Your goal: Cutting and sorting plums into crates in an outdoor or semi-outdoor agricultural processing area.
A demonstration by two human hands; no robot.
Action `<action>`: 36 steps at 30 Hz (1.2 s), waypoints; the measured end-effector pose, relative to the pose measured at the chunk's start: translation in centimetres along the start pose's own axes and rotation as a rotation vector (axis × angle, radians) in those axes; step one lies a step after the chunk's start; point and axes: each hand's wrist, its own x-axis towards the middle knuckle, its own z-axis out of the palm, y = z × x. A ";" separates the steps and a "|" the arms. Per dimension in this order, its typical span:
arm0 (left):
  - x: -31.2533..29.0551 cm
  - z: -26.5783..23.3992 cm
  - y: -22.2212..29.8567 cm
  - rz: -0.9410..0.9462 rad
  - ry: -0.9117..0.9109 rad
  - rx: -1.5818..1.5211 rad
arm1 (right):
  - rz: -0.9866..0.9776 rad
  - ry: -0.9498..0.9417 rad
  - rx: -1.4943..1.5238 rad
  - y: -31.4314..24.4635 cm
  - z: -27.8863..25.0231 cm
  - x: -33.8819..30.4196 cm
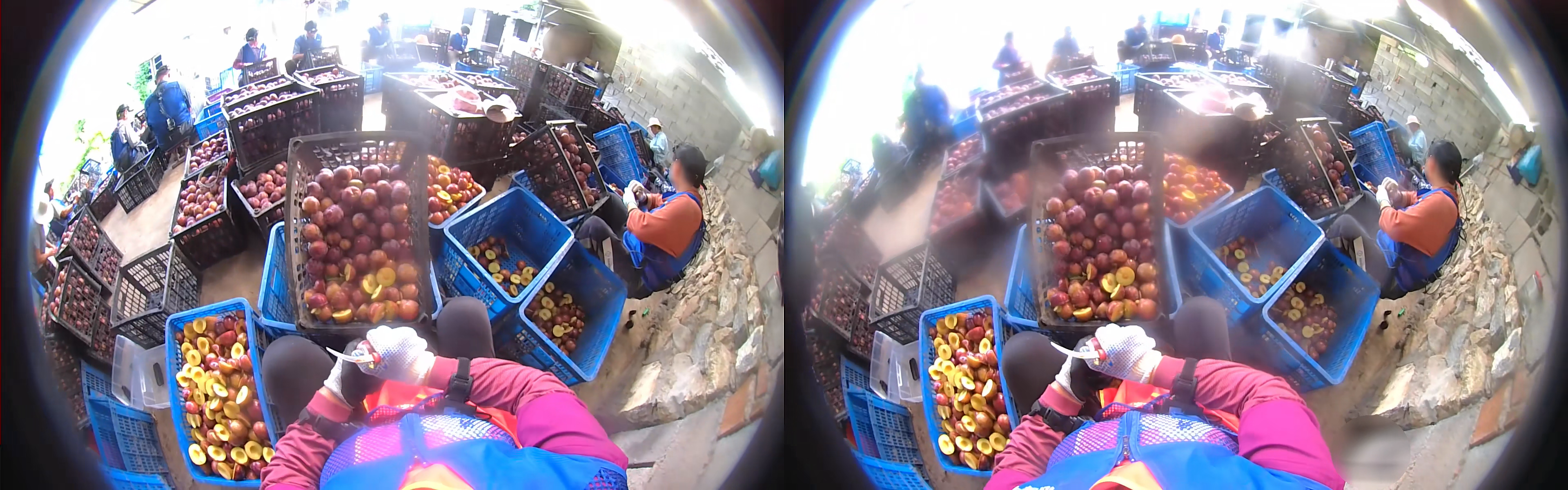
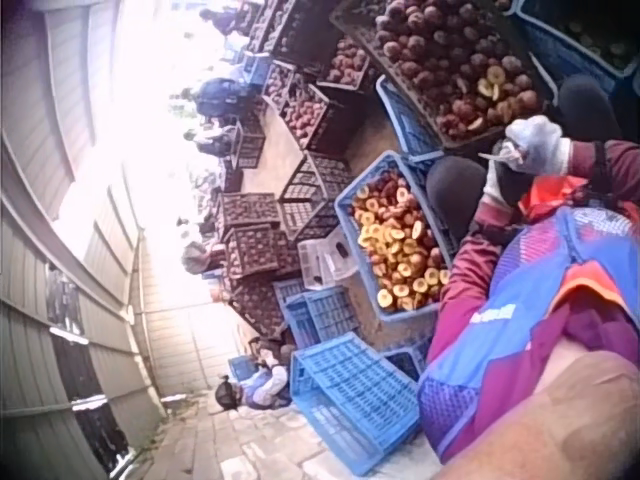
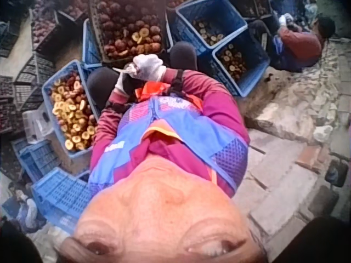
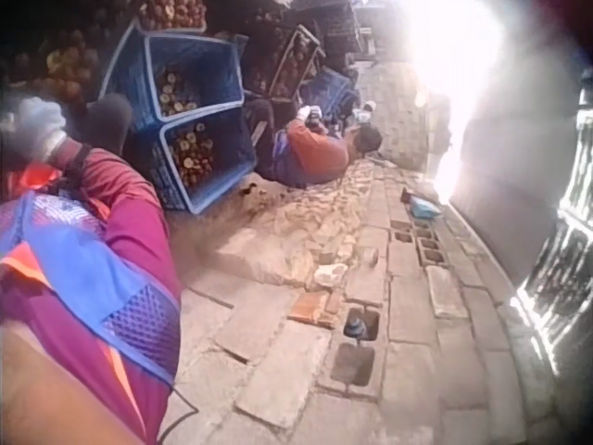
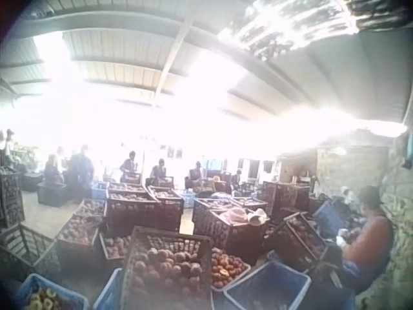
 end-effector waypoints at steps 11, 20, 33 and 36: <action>-6.2 0.6 -9.1 -0.370 0.041 -0.196 | -0.209 0.014 0.109 3.5 1.8 -1.2; -3.5 -0.7 -7.8 -0.534 0.207 -0.661 | 0.054 0.060 0.380 0.3 1.1 0.3; -7.1 -1.4 -5.2 -0.103 0.004 -0.010 | -0.267 -0.056 0.095 -0.3 0.3 -0.2; -6.2 -1.9 -4.2 -0.050 -0.020 -0.050 | -0.309 -0.068 0.097 -0.3 -0.6 -0.1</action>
